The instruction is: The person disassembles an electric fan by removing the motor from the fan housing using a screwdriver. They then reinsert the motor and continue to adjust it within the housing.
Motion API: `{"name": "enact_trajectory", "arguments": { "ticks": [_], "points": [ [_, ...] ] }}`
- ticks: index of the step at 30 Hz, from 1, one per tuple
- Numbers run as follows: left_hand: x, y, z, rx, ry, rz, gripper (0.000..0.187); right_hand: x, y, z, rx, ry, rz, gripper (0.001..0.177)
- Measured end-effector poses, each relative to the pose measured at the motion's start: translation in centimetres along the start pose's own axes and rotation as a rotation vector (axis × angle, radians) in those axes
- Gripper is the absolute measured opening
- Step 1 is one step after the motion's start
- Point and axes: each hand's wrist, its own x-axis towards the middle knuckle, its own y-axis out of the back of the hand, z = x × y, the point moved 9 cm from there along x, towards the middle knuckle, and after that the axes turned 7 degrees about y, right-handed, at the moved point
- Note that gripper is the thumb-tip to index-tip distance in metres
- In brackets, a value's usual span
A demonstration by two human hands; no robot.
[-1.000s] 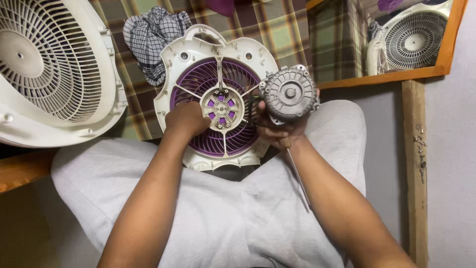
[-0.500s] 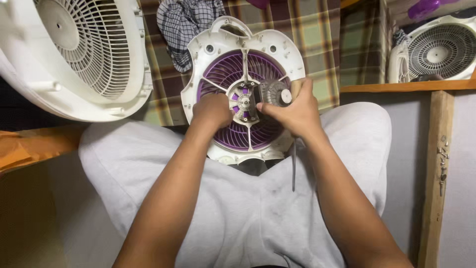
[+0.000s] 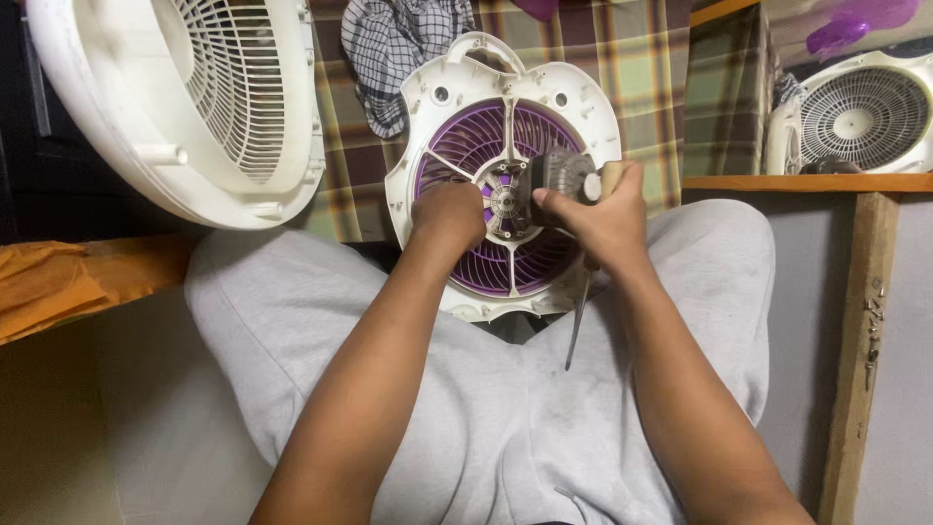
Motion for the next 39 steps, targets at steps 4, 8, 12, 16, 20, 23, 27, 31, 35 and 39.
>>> {"name": "enact_trajectory", "arguments": {
  "ticks": [4, 8, 12, 16, 20, 23, 27, 31, 35, 39],
  "points": [
    [-0.1, 0.4, 0.0, -0.024, 0.005, 0.011, 0.026, -0.6, -1.8, -1.0, -0.176, 0.119, 0.015, 0.094],
    [0.0, 0.0, -0.1, -0.019, 0.023, -0.027, 0.028, -1.2, -3.4, -2.1, -0.256, 0.229, 0.016, 0.094],
    [0.2, 0.0, 0.0, -0.004, 0.005, 0.007, 0.029, -1.5, -4.4, -3.2, -0.267, 0.333, 0.038, 0.090],
    [0.6, -0.4, -0.1, 0.001, 0.000, 0.005, 0.026, -1.4, -5.2, -2.5, -0.284, 0.297, 0.001, 0.088],
    [0.7, -0.6, -0.3, -0.015, -0.011, 0.037, 0.026, -1.5, -5.4, -1.7, -0.292, 0.322, -0.029, 0.089],
    [0.8, -0.6, -0.4, -0.013, 0.005, 0.003, 0.029, -1.0, -5.3, -0.4, -0.261, 0.238, -0.070, 0.084],
    [0.6, -0.5, -0.8, -0.061, 0.023, -0.002, 0.027, -0.9, -4.3, -1.4, -0.150, 0.379, -0.054, 0.062],
    [0.4, -0.4, -0.9, -0.033, 0.015, 0.000, 0.028, -0.7, -4.1, 3.1, 0.124, -0.135, -0.175, 0.049],
    [0.5, 0.0, -1.2, -0.038, -0.002, 0.034, 0.033, -0.1, -3.0, 3.1, 0.070, -0.084, -0.174, 0.045],
    [0.6, -0.3, -1.7, -0.037, 0.044, 0.026, 0.041, -0.5, -3.5, 4.4, 0.164, -0.133, -0.244, 0.041]
  ]
}}
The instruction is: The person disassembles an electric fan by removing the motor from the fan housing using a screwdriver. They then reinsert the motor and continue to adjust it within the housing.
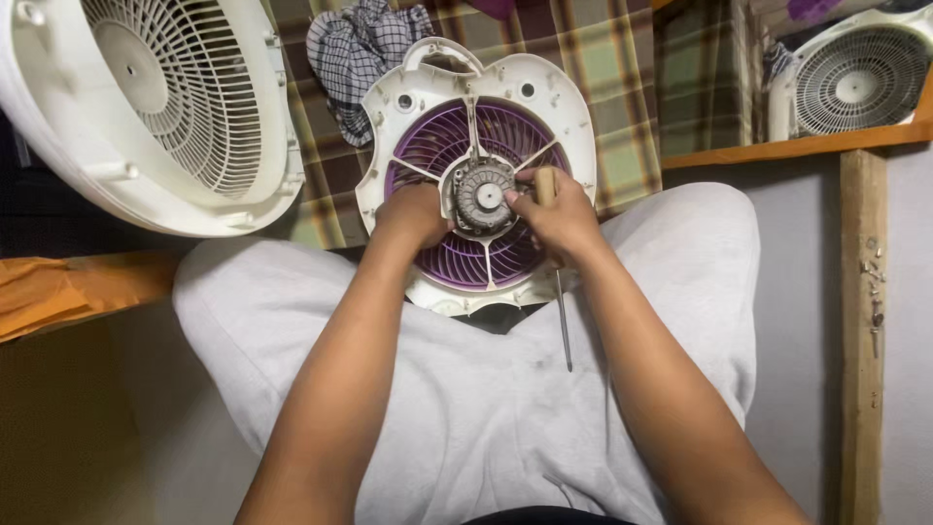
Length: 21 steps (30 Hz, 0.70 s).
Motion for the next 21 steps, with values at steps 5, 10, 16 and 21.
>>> {"name": "enact_trajectory", "arguments": {
  "ticks": [5, 10, 16, 21],
  "points": [
    [-0.4, 0.2, 0.0, -0.002, -0.067, 0.022, 0.033, 0.5, -0.7, 1.1, 0.097, -0.060, -0.046, 0.041],
    [-1.0, 0.0, -0.4, -0.080, -0.056, 0.060, 0.030, 0.9, -0.8, 1.3, 0.098, -0.028, -0.056, 0.041],
    [-1.0, -0.4, -0.8, -0.178, -0.087, 0.142, 0.038, 1.2, -0.8, 0.5, 0.067, 0.002, -0.070, 0.039],
    [-1.0, -0.7, -1.3, -0.231, -0.097, 0.163, 0.038, 1.1, -0.7, 0.3, 0.054, 0.003, -0.084, 0.040]
  ]
}}
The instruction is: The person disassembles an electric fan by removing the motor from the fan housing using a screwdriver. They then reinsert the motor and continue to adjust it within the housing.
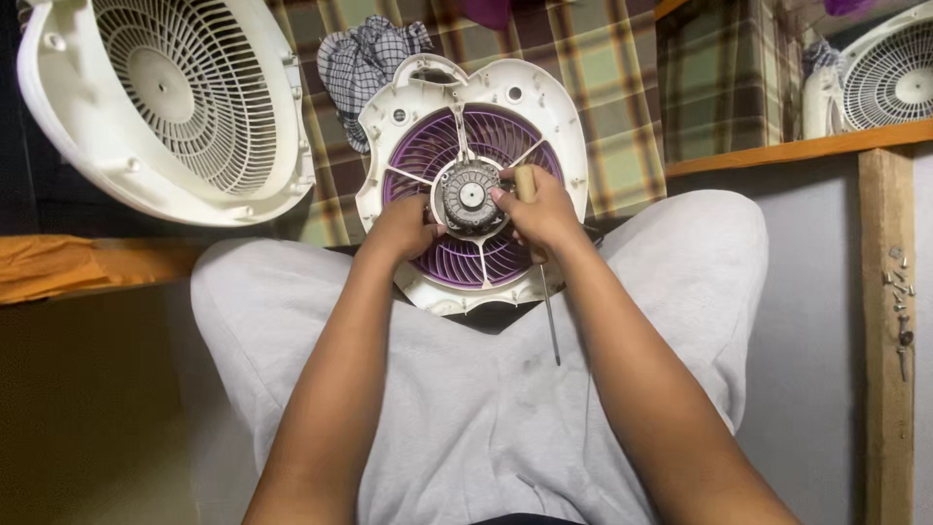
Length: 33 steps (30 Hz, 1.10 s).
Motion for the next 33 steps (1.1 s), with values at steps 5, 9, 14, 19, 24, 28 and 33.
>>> {"name": "enact_trajectory", "arguments": {
  "ticks": [5, 9, 14, 19, 24, 28, 33],
  "points": [
    [-0.8, 2.3, 0.2, -0.105, 0.020, 0.105, 0.027, 0.0, 2.3, -0.3, 0.167, -0.024, 0.078, 0.038],
    [-3.5, 5.7, 0.8, -0.394, -0.078, 0.204, 0.029, 0.1, 4.8, -0.5, 0.404, 0.022, 0.088, 0.035],
    [-6.8, 6.8, 4.2, -0.594, -0.215, 0.201, 0.022, -0.2, 7.4, -0.3, 0.545, 0.071, 0.111, 0.031],
    [-8.2, 5.8, 8.1, -0.510, -0.382, 0.279, 0.021, -0.3, 8.1, 0.1, 0.618, 0.055, 0.109, 0.030],
    [-9.3, 3.9, 11.4, -0.283, -0.623, 0.419, 0.025, -0.5, 8.1, 0.0, 0.644, 0.068, 0.082, 0.031],
    [-9.5, 2.9, 12.0, -0.180, -0.743, 0.511, 0.027, -0.9, 8.4, 0.0, 0.628, 0.072, 0.092, 0.031],
    [-8.5, 1.9, 12.0, -0.117, -0.752, 0.500, 0.021, -0.9, 9.0, 0.1, 0.648, 0.063, 0.097, 0.031]
  ]
}}
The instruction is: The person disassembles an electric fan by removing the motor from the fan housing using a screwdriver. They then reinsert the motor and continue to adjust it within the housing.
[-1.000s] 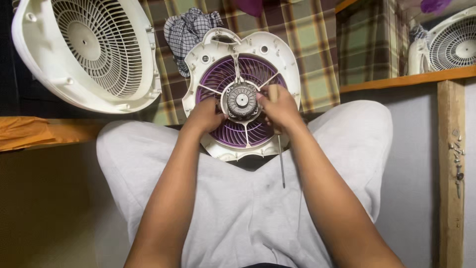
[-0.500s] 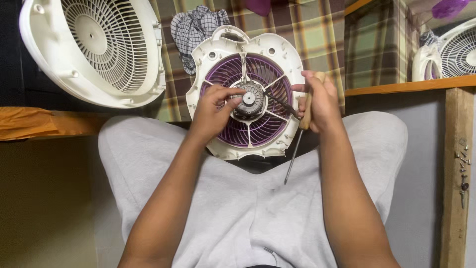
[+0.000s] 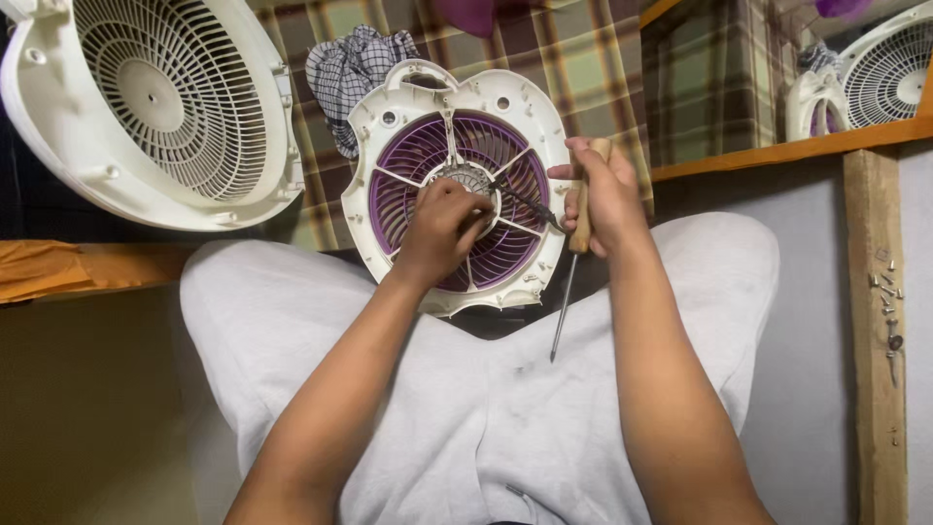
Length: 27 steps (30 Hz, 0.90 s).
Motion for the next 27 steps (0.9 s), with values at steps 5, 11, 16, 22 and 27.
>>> {"name": "enact_trajectory", "arguments": {
  "ticks": [5, 11, 16, 22, 27],
  "points": [
    [-0.2, -0.3, 0.1, 0.024, -0.044, 0.022, 0.020, 0.0, 0.4, -0.2, -0.010, 0.018, 0.007, 0.030],
    [-0.1, -0.3, 0.8, 0.051, -0.133, 0.037, 0.019, -0.1, 0.9, -0.5, 0.060, 0.015, 0.032, 0.028],
    [0.1, -0.5, 0.5, 0.042, -0.107, 0.012, 0.016, 0.3, 2.6, -1.1, 0.106, 0.100, 0.139, 0.026],
    [-0.3, 0.0, 0.5, 0.059, -0.122, 0.037, 0.019, 0.7, 5.7, -1.2, 0.210, 0.202, 0.277, 0.026],
    [-0.5, -0.5, 0.5, 0.133, -0.168, 0.022, 0.019, 0.3, 7.2, -2.8, 0.427, 0.403, 0.264, 0.031]
  ]
}}
